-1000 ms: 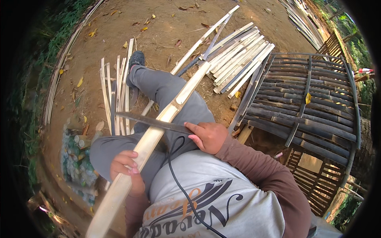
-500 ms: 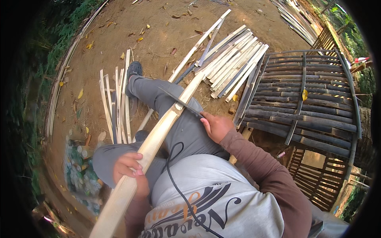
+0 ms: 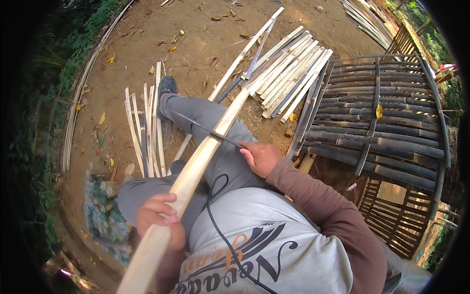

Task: The person sits on the ground and uses a blade to shave and smooth bamboo strips, rotating the strips and working on different sides.

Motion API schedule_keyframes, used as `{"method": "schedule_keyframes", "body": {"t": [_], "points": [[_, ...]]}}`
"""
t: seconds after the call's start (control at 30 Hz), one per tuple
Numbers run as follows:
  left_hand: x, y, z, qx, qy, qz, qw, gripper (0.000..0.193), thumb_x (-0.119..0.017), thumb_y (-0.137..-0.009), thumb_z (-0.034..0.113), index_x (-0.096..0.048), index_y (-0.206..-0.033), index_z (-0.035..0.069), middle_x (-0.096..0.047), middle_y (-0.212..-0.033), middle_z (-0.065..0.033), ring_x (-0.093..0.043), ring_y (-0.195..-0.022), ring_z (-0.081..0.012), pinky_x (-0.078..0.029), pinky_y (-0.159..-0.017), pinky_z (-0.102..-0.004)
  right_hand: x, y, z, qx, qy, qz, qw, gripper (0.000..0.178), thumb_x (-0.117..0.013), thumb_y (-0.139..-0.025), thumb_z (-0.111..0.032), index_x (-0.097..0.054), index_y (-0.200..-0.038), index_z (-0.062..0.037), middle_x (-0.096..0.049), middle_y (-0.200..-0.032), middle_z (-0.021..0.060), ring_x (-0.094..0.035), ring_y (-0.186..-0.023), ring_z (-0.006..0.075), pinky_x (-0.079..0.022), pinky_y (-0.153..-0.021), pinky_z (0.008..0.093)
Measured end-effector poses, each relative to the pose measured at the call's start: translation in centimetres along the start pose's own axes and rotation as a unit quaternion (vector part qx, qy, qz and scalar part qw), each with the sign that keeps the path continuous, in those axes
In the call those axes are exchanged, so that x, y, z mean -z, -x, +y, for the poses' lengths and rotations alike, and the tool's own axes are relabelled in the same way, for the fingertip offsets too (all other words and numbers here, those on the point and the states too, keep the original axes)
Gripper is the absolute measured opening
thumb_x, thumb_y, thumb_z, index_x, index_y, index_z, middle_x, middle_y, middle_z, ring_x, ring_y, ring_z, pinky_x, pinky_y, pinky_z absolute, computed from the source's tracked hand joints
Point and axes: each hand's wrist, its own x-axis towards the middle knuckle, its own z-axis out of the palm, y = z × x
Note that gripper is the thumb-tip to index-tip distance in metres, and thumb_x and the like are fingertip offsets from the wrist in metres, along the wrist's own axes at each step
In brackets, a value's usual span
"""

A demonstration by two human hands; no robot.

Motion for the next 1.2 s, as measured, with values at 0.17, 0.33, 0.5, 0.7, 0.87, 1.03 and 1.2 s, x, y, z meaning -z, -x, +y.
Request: {"method": "schedule_keyframes", "body": {"t": [0.17, 0.33, 0.5, 0.7, 0.87, 1.03, 1.2], "points": [[0.3, 0.4, -0.3, -0.012, -0.011, 0.027, 1.0, 0.02, -0.061, -0.09, 0.0, -0.043, -0.09, 0.009, -0.056, -0.088, -0.0095, -0.065, -0.094, -0.0302, -0.054, -0.09, -0.0438, 0.9, -0.1, -1.9, 0.02, -0.027, -0.008, 0.999, 0.035, -0.055, -0.108, -0.035, -0.069, -0.128, -0.0097, -0.074, -0.091, 0.0175, -0.072, -0.081, 0.0399, -0.058, -0.071, 0.0492], [0.0, 0.7, -0.4, 0.0, -0.02, 0.006, 1.0, 0.02, -0.061, -0.092, 0.003, -0.043, -0.091, 0.009, -0.056, -0.088, -0.0086, -0.065, -0.095, -0.0292, -0.054, -0.089, -0.0423, -0.2, -0.6, -0.1, -0.045, 0.01, -0.007, 0.999, 0.035, -0.054, -0.108, -0.037, -0.069, -0.126, -0.0106, -0.073, -0.089, 0.0174, -0.072, -0.083, 0.039, -0.058, -0.072, 0.0489], [0.2, 0.2, -0.2, -0.005, -0.003, 0.035, 0.999, 0.021, -0.063, -0.093, 0.004, -0.042, -0.09, 0.009, -0.056, -0.088, -0.0082, -0.064, -0.095, -0.029, -0.053, -0.09, -0.0422, 0.4, 0.0, -1.4, 0.023, -0.02, -0.009, 1.0, 0.038, -0.051, -0.109, -0.039, -0.067, -0.127, -0.0093, -0.074, -0.092, 0.0179, -0.072, -0.084, 0.0399, -0.058, -0.073, 0.05], [0.7, 0.5, -0.9, 0.0, 0.014, 0.043, 0.999, 0.022, -0.063, -0.093, 0.006, -0.041, -0.089, 0.01, -0.055, -0.087, -0.0084, -0.064, -0.096, -0.0293, -0.052, -0.091, -0.0436, -0.6, 0.3, -1.2, 0.003, -0.028, 0.004, 1.0, 0.036, -0.055, -0.108, -0.035, -0.069, -0.13, -0.0102, -0.075, -0.094, 0.018, -0.073, -0.083, 0.0393, -0.058, -0.071, 0.0478], [0.2, -0.1, -1.2, 0.004, 0.013, 0.04, 0.999, 0.021, -0.062, -0.092, 0.005, -0.041, -0.089, 0.01, -0.056, -0.089, -0.0087, -0.064, -0.098, -0.0297, -0.051, -0.093, -0.0444, -0.7, -0.6, 1.4, -0.048, 0.019, 0.007, 0.999, 0.035, -0.056, -0.107, -0.034, -0.069, -0.131, -0.0112, -0.075, -0.095, 0.0169, -0.073, -0.082, 0.0377, -0.058, -0.07, 0.0464], [0.5, -0.4, -0.6, 0.009, 0.025, 0.07, 0.997, 0.023, -0.064, -0.093, 0.008, -0.042, -0.09, 0.009, -0.055, -0.09, -0.0086, -0.063, -0.097, -0.0287, -0.051, -0.091, -0.0436, -0.2, 0.4, -1.7, 0.043, -0.027, 0.004, 0.999, 0.037, -0.055, -0.108, -0.034, -0.067, -0.134, -0.0106, -0.075, -0.095, 0.0168, -0.073, -0.082, 0.0383, -0.059, -0.07, 0.0472], [-0.7, -0.9, -1.4, -0.021, 0.017, 0.052, 0.998, 0.022, -0.063, -0.094, 0.008, -0.042, -0.089, 0.009, -0.053, -0.087, -0.0078, -0.061, -0.091, -0.0264, -0.05, -0.087, -0.04, 0.1, -0.2, -0.2, -0.039, 0.036, -0.016, 0.998, 0.037, -0.055, -0.108, -0.035, -0.067, -0.134, -0.0114, -0.075, -0.096, 0.0154, -0.074, -0.083, 0.0363, -0.059, -0.069, 0.0451]]}}
